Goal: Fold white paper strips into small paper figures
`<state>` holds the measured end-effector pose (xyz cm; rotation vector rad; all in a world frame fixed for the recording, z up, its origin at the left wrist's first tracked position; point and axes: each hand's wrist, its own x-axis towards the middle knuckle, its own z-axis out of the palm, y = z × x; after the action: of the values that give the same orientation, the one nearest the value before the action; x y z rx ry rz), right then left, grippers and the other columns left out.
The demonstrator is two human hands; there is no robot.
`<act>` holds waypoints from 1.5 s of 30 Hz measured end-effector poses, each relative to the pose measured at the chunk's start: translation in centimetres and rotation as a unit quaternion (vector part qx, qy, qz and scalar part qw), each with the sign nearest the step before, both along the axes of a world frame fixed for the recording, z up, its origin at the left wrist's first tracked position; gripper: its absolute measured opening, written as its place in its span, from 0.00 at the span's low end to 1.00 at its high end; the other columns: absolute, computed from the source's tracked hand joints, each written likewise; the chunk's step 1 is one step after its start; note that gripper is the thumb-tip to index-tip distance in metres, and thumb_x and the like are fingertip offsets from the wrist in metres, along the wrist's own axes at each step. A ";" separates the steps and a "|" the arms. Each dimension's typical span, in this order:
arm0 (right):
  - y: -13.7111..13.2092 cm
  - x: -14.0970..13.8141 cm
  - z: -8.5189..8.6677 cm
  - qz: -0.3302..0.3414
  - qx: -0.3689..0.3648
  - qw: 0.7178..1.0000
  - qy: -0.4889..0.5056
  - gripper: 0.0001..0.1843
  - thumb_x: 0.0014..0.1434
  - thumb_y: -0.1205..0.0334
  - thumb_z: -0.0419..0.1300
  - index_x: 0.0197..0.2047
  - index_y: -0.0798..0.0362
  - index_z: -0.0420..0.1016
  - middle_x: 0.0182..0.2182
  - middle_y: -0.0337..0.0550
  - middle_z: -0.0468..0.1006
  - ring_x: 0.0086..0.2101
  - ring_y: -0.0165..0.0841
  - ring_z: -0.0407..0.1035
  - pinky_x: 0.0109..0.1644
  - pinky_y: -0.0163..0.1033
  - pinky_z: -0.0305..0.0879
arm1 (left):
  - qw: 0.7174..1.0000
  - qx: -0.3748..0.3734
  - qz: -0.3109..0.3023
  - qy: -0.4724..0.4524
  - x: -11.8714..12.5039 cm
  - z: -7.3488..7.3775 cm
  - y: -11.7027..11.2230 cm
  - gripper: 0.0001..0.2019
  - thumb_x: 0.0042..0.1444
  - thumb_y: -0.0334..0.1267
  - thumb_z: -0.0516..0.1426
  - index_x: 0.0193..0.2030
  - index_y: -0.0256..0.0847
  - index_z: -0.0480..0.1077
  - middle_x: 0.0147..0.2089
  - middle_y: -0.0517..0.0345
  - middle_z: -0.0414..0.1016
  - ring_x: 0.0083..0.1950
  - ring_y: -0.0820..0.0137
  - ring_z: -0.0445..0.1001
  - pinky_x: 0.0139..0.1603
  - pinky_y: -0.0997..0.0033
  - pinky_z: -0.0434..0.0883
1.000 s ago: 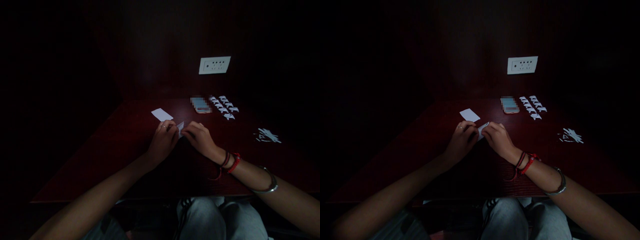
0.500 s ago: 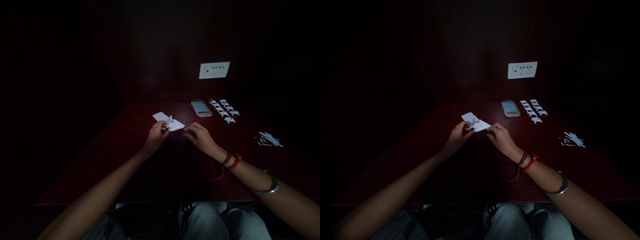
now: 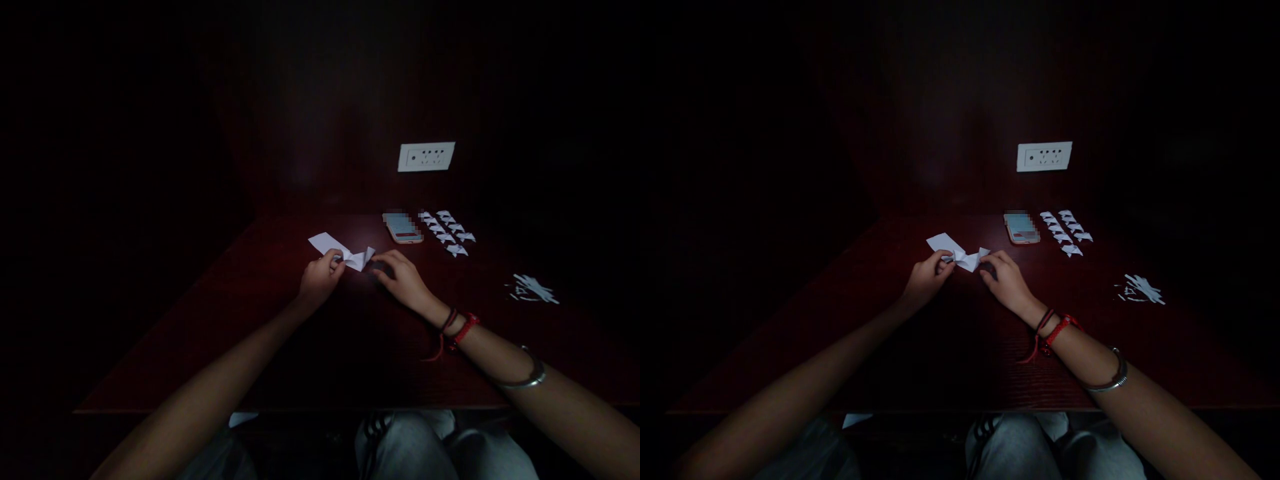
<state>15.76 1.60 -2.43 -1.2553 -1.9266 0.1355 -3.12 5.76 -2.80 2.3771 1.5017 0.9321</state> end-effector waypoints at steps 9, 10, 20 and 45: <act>0.1 0.1 -0.2 0.007 -0.001 1.000 0.002 0.12 0.49 0.70 0.53 0.39 0.53 0.68 0.35 0.44 0.68 0.36 0.33 0.64 0.42 0.41 0.60 | 0.982 0.108 0.020 0.154 0.9 -0.2 -0.4 0.09 0.56 0.38 0.47 0.43 0.46 0.63 0.39 0.56 0.66 0.37 0.67 0.67 0.31 0.73 0.62; 0.1 0.1 -0.2 0.007 0.000 1.000 0.004 0.12 0.49 0.69 0.53 0.39 0.53 0.68 0.35 0.44 0.68 0.35 0.32 0.64 0.42 0.41 0.61 | 0.979 0.119 0.017 0.163 0.9 -0.1 -0.4 0.09 0.56 0.37 0.47 0.41 0.45 0.64 0.38 0.56 0.67 0.36 0.68 0.67 0.31 0.73 0.62; -1.3 2.1 2.7 0.017 0.075 0.997 -0.007 0.23 0.52 0.61 0.53 0.52 0.52 0.59 0.46 0.47 0.64 0.47 0.36 0.58 0.50 0.44 0.56 | 0.949 0.194 -0.163 0.189 0.4 2.0 -2.9 0.12 0.55 0.32 0.47 0.45 0.47 0.63 0.48 0.59 0.66 0.46 0.68 0.65 0.44 0.70 0.60; -2.6 -0.5 1.6 0.097 0.061 0.990 -0.079 0.22 0.55 0.70 0.47 0.54 0.52 0.58 0.48 0.45 0.66 0.47 0.33 0.59 0.52 0.43 0.56 | 0.927 -0.198 -0.150 -0.283 2.1 0.8 -3.3 0.10 0.52 0.43 0.50 0.35 0.39 0.62 0.31 0.58 0.68 0.32 0.73 0.69 0.22 0.79 0.64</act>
<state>15.26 -1.01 -0.85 -1.0234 -2.1573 0.0179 -1.03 2.44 -1.98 1.7708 0.9587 1.0058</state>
